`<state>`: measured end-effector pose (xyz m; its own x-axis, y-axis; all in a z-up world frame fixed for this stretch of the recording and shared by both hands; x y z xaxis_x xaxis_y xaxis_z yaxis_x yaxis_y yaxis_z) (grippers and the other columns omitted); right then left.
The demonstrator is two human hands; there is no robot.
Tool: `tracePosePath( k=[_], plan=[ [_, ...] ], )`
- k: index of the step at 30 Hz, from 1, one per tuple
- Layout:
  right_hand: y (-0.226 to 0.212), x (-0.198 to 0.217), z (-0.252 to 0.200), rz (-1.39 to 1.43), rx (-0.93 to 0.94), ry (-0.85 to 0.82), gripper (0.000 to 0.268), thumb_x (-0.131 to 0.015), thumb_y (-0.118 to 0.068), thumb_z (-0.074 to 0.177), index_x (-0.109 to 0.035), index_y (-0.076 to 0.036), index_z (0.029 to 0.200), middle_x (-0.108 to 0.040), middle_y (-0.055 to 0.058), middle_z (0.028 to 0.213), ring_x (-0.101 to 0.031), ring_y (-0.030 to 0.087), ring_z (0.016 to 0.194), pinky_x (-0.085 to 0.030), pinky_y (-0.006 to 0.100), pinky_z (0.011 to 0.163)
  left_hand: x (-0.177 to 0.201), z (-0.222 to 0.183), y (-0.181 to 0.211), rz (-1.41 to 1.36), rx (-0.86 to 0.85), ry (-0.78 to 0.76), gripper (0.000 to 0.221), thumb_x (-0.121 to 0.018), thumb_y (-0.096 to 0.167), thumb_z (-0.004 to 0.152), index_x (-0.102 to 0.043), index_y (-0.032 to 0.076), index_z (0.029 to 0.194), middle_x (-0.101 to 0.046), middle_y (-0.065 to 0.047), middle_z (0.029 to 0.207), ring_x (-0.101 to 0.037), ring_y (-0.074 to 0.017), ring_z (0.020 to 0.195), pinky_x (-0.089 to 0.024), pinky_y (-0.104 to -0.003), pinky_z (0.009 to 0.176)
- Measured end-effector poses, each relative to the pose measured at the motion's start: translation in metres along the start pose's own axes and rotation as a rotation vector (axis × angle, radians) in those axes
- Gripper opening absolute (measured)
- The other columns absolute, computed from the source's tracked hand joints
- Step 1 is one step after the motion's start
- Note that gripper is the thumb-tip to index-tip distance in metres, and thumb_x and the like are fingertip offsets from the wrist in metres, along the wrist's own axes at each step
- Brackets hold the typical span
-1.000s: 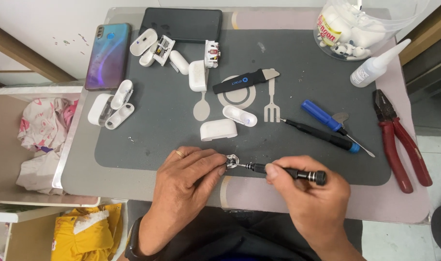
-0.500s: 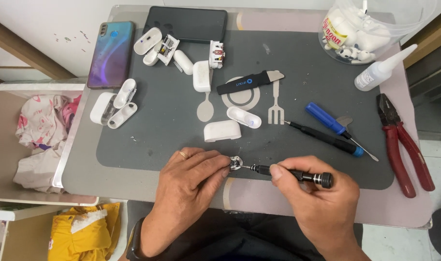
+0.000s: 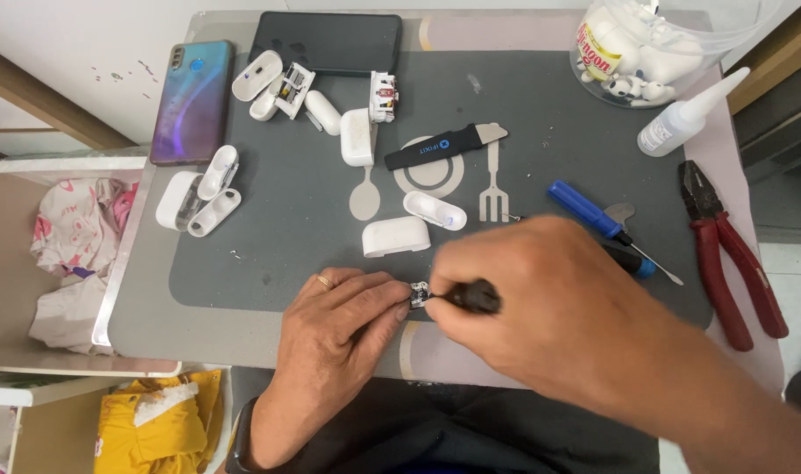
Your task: Disassembling and repairing a pair of wireless earbuds and their charging case using small tools.
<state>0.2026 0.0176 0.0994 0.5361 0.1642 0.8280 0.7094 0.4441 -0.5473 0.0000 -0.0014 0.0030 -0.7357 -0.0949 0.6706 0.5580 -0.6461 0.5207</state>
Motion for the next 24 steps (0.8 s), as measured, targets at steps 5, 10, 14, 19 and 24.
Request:
tracePosePath(
  k=[5, 10, 14, 19, 24],
  plan=[
    [-0.007, 0.006, 0.016, -0.188, -0.167, -0.287, 0.02, -0.066, -0.02, 0.084, -0.055, -0.024, 0.068, -0.047, -0.005, 0.045, -0.042, 0.015, 0.046, -0.04, 0.033, 0.051, 0.001, 0.002, 0.0, -0.01, 0.006, -0.008, 0.013, -0.072, 0.018, 0.095, -0.075, 0.013, 0.106, -0.077, -0.001, 0.1, -0.066, -0.0219, 0.088, -0.052, -0.035, 0.083],
    [0.002, -0.004, 0.017, -0.381, -0.032, -0.305, 0.029, -0.074, -0.039, 0.084, -0.057, -0.022, 0.067, -0.056, 0.004, 0.05, -0.054, 0.031, 0.056, -0.044, 0.047, 0.055, 0.003, 0.003, 0.0, -0.026, 0.007, -0.013, 0.011, -0.069, 0.018, 0.097, -0.074, 0.012, 0.105, -0.078, 0.0, 0.101, -0.066, -0.022, 0.087, -0.052, -0.034, 0.081],
    [-0.017, -0.001, 0.028, -0.591, 0.006, -0.405, 0.057, -0.066, -0.067, 0.101, -0.059, -0.024, 0.064, -0.059, 0.002, 0.054, -0.058, 0.03, 0.05, -0.045, 0.048, 0.05, 0.0, -0.003, -0.004, -0.021, 0.044, -0.043, 0.019, -0.063, 0.027, 0.1, -0.074, 0.016, 0.112, -0.077, 0.003, 0.104, -0.064, -0.0218, 0.088, -0.05, -0.034, 0.079],
    [-0.032, 0.011, 0.031, -0.471, 0.086, -0.464, 0.014, -0.054, -0.028, 0.1, -0.056, -0.018, 0.09, -0.064, 0.002, 0.068, -0.063, 0.028, 0.055, -0.049, 0.048, 0.05, 0.002, 0.002, 0.0, -0.049, 0.021, -0.02, 0.012, -0.062, 0.003, 0.094, -0.071, 0.01, 0.091, -0.074, 0.001, 0.092, -0.064, -0.0219, 0.086, -0.05, -0.034, 0.08],
    [-0.019, 0.007, 0.022, -0.241, 0.338, -0.348, 0.04, -0.052, 0.011, 0.079, -0.056, -0.014, 0.11, -0.056, 0.001, 0.067, -0.054, 0.024, 0.045, -0.043, 0.045, 0.035, -0.003, -0.002, -0.007, -0.041, 0.009, 0.025, 0.021, -0.068, 0.009, 0.094, -0.062, 0.01, 0.075, -0.056, 0.001, 0.066, -0.044, -0.0196, 0.064, -0.044, -0.034, 0.069]
  ],
)
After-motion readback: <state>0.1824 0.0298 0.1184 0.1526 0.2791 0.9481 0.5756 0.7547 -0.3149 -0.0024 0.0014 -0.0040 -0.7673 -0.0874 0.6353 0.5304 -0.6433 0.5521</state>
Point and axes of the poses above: each hand's wrist, its own z-axis towards the middle knuckle, its own x-axis out of the back of the hand, y = z × x, the point moved 1 cm from there along z, towards the middle knuckle
